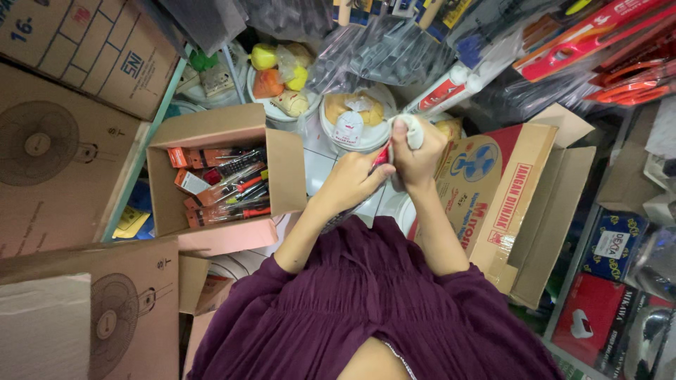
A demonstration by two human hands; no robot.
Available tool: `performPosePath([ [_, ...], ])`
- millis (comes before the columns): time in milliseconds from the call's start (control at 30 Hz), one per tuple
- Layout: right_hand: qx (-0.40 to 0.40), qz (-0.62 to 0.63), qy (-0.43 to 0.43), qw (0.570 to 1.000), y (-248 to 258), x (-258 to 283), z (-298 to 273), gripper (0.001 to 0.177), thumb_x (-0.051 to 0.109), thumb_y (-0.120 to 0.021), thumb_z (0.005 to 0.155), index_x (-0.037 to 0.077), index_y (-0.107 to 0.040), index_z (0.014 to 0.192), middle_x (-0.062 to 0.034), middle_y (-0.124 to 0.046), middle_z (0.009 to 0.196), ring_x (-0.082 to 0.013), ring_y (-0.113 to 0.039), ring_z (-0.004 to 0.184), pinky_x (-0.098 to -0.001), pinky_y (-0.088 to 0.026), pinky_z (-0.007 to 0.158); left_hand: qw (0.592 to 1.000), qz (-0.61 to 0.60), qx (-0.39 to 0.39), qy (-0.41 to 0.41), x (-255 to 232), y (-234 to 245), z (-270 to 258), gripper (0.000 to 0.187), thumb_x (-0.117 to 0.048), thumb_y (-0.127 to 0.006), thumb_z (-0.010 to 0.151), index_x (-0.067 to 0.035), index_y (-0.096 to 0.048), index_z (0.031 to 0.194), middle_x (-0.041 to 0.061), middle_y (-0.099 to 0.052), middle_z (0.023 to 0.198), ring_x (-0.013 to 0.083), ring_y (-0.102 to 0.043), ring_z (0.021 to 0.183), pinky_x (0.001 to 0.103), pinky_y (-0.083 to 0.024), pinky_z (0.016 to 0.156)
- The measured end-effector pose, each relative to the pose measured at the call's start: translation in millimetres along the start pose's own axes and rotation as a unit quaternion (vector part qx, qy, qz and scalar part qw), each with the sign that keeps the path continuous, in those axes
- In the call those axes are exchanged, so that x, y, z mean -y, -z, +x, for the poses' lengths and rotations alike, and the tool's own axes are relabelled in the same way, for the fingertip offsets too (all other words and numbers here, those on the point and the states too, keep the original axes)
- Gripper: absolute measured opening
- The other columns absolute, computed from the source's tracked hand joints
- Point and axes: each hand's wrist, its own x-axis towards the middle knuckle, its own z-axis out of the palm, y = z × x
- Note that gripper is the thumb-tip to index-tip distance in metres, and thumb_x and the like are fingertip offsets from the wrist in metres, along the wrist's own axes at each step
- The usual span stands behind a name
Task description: The person cleans various hardware items, including a soldering iron and a remote control, by wiping them with a cloth while taking them from or putting them into boxes in a storage area.
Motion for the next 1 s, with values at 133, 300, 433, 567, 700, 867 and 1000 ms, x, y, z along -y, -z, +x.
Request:
performPosePath([
  [133, -0.124, 0.028, -0.080, 0.989, 19.3, -13.9, 27.1, 0.029, 0.024, -0.068, 0.102, -0.004, -0.073, 0.094, -0.0078, -0.069, 0.075, -0.0126, -0.064, 0.067, -0.0282, -0.051, 0.063, 0.998, -0.054, 0.012, 0.017, -10.6, 5.5, -4.6, 0.043, -0.034, -0.047, 0.108, -0.005, -0.063, 0.135, 0.022, -0.065, 0.079, 0.0417, -0.065, 0.072, 0.047, -0.050, 0.066],
  [300, -0.036, 0.193, 0.001, 0.981, 42.5, 9.8, 17.3, 0.042, 0.040, -0.056, 0.105, 0.000, -0.069, 0.104, -0.0116, -0.074, 0.099, -0.0200, -0.068, 0.087, -0.0341, -0.052, 0.082, 0.986, -0.162, -0.005, -0.026, 4.6, 3.0, -12.8, 0.036, -0.030, -0.038, 0.113, 0.001, -0.052, 0.126, 0.018, -0.076, 0.095, 0.0415, -0.072, 0.095, 0.048, -0.053, 0.083],
  [433, 0.121, 0.051, 0.097, 0.987, 19.0, 27.5, -5.8, 0.042, 0.036, -0.067, 0.098, -0.005, -0.068, 0.106, -0.0183, -0.069, 0.101, -0.0316, -0.068, 0.094, -0.0393, -0.053, 0.087, 0.997, -0.036, 0.066, 0.029, 19.0, -13.9, -17.6, 0.033, -0.028, -0.045, 0.105, 0.001, -0.052, 0.118, 0.023, -0.067, 0.080, 0.0448, -0.065, 0.078, 0.050, -0.051, 0.072],
  [567, 0.132, 0.003, 0.041, 0.990, 7.2, 17.0, -14.9, 0.022, 0.022, -0.075, 0.088, 0.000, -0.073, 0.088, -0.0134, -0.068, 0.077, -0.0297, -0.065, 0.069, -0.0381, -0.049, 0.068, 0.993, 0.056, 0.106, 0.018, 16.7, -17.0, -18.0, 0.038, -0.038, -0.059, 0.100, -0.001, -0.060, 0.093, 0.023, -0.066, 0.075, 0.0429, -0.066, 0.071, 0.050, -0.051, 0.069],
  [700, 0.078, 0.021, 0.014, 0.997, 8.3, -8.9, -22.2, 0.018, 0.016, -0.072, 0.093, -0.001, -0.074, 0.089, -0.0092, -0.066, 0.071, -0.0200, -0.064, 0.060, -0.0332, -0.050, 0.061, 0.992, 0.022, 0.110, 0.055, -2.4, -7.0, -15.1, 0.043, -0.043, -0.059, 0.097, -0.001, -0.062, 0.104, 0.022, -0.066, 0.069, 0.0416, -0.065, 0.063, 0.050, -0.048, 0.060],
  [867, -0.152, 0.045, -0.106, 0.982, 51.9, -63.9, 25.1, 0.034, 0.027, -0.069, 0.112, -0.003, -0.071, 0.095, -0.0054, -0.067, 0.083, -0.0146, -0.057, 0.070, -0.0326, -0.048, 0.063, 0.993, -0.023, 0.114, -0.028, -19.1, 3.7, -32.2, 0.031, -0.031, -0.058, 0.103, -0.008, -0.069, 0.120, 0.022, -0.065, 0.075, 0.0384, -0.064, 0.066, 0.044, -0.048, 0.061],
  [1000, -0.148, 0.297, -0.161, 0.930, 85.4, -65.3, 4.3, 0.044, 0.043, -0.047, 0.113, 0.003, -0.063, 0.104, -0.0093, -0.068, 0.085, -0.0184, -0.064, 0.072, -0.0332, -0.049, 0.067, 0.995, -0.100, -0.010, 0.019, -3.7, -2.1, -25.9, 0.020, -0.023, -0.060, 0.109, -0.004, -0.066, 0.113, 0.019, -0.059, 0.077, 0.0259, -0.059, 0.064, 0.036, -0.049, 0.064],
])
